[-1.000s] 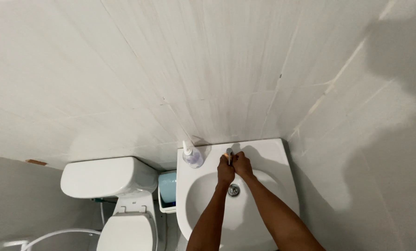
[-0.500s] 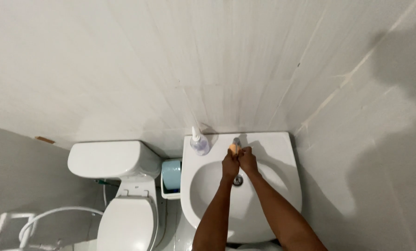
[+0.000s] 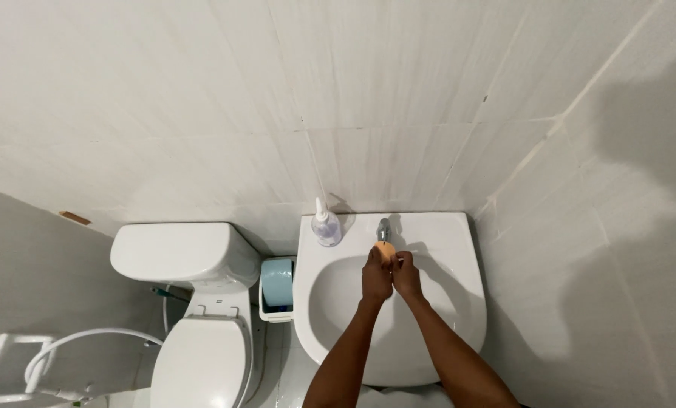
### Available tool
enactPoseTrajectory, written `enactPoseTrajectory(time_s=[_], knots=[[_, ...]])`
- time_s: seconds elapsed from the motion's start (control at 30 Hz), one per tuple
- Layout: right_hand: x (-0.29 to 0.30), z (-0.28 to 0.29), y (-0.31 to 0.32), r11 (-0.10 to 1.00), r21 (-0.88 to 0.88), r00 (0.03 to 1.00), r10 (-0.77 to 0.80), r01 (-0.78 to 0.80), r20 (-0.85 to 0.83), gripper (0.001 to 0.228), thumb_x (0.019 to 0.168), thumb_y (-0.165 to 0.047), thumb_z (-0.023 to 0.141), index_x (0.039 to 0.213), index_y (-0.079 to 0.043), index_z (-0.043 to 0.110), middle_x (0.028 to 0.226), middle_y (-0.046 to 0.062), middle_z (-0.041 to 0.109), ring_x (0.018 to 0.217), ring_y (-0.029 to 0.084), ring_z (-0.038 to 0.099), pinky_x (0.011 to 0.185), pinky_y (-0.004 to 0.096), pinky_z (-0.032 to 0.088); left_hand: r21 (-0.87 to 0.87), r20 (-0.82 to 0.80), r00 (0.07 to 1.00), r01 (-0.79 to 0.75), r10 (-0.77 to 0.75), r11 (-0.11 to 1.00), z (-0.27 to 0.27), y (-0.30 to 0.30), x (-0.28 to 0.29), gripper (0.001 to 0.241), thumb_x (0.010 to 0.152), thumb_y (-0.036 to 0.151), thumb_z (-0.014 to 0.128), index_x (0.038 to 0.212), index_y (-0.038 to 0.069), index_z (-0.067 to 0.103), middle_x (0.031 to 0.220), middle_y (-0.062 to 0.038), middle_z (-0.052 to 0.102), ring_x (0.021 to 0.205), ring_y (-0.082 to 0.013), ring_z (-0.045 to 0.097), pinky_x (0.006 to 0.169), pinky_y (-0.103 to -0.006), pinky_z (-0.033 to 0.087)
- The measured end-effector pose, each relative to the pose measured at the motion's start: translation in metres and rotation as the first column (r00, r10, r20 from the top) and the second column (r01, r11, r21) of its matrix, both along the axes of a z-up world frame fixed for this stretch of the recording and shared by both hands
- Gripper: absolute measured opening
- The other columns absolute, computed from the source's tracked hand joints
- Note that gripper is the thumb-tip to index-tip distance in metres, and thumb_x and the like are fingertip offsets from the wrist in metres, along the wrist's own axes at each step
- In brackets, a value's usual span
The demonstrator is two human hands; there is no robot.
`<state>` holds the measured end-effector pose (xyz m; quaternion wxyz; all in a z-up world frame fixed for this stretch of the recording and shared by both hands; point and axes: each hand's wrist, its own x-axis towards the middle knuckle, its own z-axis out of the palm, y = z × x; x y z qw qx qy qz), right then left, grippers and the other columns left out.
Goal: The person cleans a white bathroom sink using an orange sponge. They apply liquid soap from a dispenser, scrub the sink basin and faucet, and rinse the sponge under running water.
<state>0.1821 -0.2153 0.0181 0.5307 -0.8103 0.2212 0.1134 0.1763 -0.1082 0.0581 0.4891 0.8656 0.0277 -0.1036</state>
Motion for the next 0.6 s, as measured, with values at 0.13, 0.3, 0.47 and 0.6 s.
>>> enactPoseTrajectory(time_s=[0.13,0.3,0.47,0.6], knots=[[0.006,0.038,0.002,0.995,-0.102,1.0,0.012,-0.011,0.004,0.041,0.105,-0.043,0.05,0.129,-0.011,0.06,0.121,0.02,0.071,0.115,0.04,0.068,0.094,0.049,0.056,0.146,-0.095,0.989,0.13,-0.116,0.981,0.018,0.005,0.009,0.073,0.091,0.003,0.055,0.157,-0.008,0.025,0.161,-0.028,0.032,0.133,-0.0465,0.052,0.107,-0.0512,0.054],[0.03,0.02,-0.001,0.962,-0.261,0.996,0.075,-0.084,-0.043,0.041,0.103,-0.048,0.055,0.125,-0.018,0.073,0.113,0.013,0.074,0.114,0.031,0.07,0.096,0.044,0.057,0.291,-0.062,0.982,0.189,-0.179,0.938,-0.041,-0.004,0.038,0.063,0.094,0.013,0.057,0.147,-0.014,0.037,0.143,-0.03,0.051,0.118,-0.049,0.062,0.095,-0.0572,0.058],[0.025,0.059,0.007,0.948,-0.255,0.98,0.168,-0.192,-0.11,0.05,0.098,-0.051,0.052,0.13,-0.019,0.073,0.119,0.013,0.076,0.118,0.033,0.068,0.103,0.046,0.055,0.126,-0.096,0.995,0.042,-0.03,0.991,-0.016,-0.003,0.032,0.048,0.094,0.014,0.047,0.136,-0.008,0.049,0.126,-0.026,0.063,0.11,-0.0511,0.065,0.092,-0.06,0.057],[0.018,0.083,0.016,0.986,-0.149,0.997,0.08,-0.077,0.013,0.043,0.092,-0.015,0.059,0.131,-0.009,0.074,0.124,0.019,0.074,0.121,0.039,0.066,0.105,0.047,0.051,-0.093,-0.196,0.969,-0.17,0.149,0.981,-0.022,-0.011,0.031,0.052,0.092,0.01,0.052,0.142,-0.006,0.054,0.123,-0.029,0.068,0.116,-0.0496,0.064,0.094,-0.0555,0.056]])
